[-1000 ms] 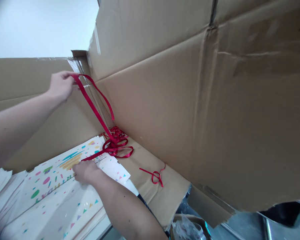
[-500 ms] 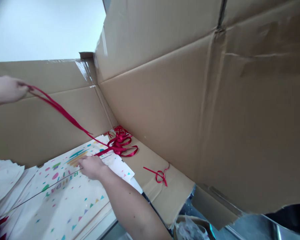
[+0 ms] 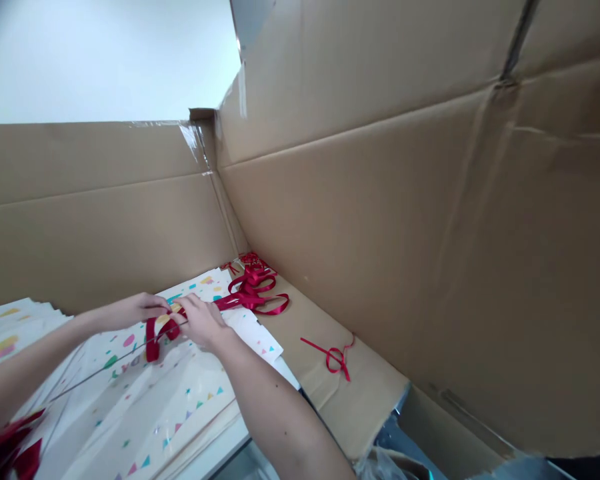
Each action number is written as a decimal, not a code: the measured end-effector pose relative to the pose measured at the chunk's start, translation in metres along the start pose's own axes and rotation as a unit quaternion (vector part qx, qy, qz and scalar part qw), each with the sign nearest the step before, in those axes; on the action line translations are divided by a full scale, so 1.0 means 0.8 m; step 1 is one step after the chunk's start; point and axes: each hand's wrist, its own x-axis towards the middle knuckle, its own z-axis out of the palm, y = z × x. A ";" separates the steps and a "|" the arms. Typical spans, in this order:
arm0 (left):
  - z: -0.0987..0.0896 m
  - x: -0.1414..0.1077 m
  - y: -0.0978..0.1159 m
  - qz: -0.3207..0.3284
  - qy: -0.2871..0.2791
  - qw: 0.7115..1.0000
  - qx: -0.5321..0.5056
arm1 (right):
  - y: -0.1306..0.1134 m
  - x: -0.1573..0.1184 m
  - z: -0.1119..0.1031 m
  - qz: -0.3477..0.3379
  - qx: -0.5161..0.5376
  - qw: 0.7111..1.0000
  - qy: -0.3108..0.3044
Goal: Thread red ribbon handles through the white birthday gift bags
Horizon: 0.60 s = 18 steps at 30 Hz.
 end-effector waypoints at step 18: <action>0.031 -0.035 -0.065 -0.052 0.321 0.925 -0.197 | 0.025 0.008 0.000 0.042 -0.059 0.995 0.068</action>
